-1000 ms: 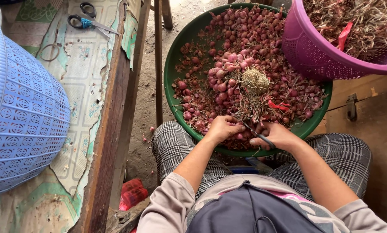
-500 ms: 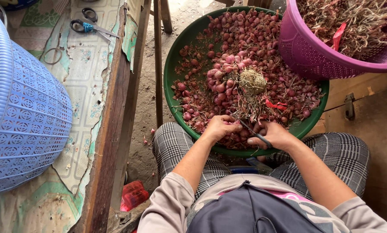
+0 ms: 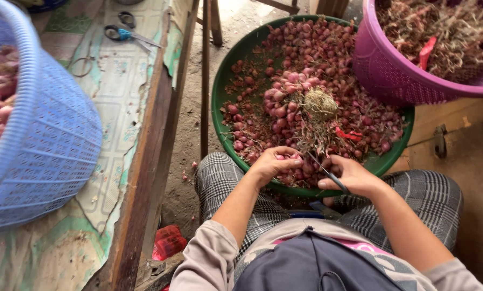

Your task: The person sits on the ground and trims dried roots and stems off shallots with scissors, one bulb at a time, placing trimmed shallots in a blue basket and discarded trimmings in a purple basket. Near the end they pick up a green cloth and continue trimming while holding it.

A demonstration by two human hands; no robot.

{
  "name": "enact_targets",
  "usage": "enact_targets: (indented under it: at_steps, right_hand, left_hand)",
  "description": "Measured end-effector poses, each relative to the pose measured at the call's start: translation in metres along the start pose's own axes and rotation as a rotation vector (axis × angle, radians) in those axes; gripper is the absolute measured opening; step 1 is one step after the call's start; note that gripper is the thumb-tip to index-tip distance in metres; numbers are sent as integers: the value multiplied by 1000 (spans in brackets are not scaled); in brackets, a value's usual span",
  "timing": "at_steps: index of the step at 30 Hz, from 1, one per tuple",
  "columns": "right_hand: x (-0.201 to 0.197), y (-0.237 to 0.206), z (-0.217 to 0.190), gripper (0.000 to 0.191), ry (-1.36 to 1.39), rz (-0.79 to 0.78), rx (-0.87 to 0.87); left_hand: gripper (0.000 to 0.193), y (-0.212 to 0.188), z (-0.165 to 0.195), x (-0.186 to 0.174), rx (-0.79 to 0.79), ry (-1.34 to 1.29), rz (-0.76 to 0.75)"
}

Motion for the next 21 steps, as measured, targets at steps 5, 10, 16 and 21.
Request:
enact_targets:
  at_steps: [5, 10, 16, 21]
  right_hand:
    - [28, -7, -34, 48, 282, 169, -254]
    - [61, 0, -90, 44, 429, 111, -468]
    - [119, -11, -181, 54, 479, -109, -631]
    - [150, -25, -229, 58, 401, -259, -737]
  left_hand:
    - [33, -39, 27, 13, 66, -208, -60]
    - [31, -71, 61, 3, 295, -374, 46]
    - [32, -145, 123, -34, 767, -243, 362]
    - [9, -229, 219, -79, 1519, 531, 1059]
Point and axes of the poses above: each hand's wrist, its own y-axis towards the middle knuckle, its own x-axis out of the palm, z = x × y, the point moved 1 cm from there along y, towards the middle knuckle, and after that the axes turned 13 degrees about z, right-handed, at the moved point
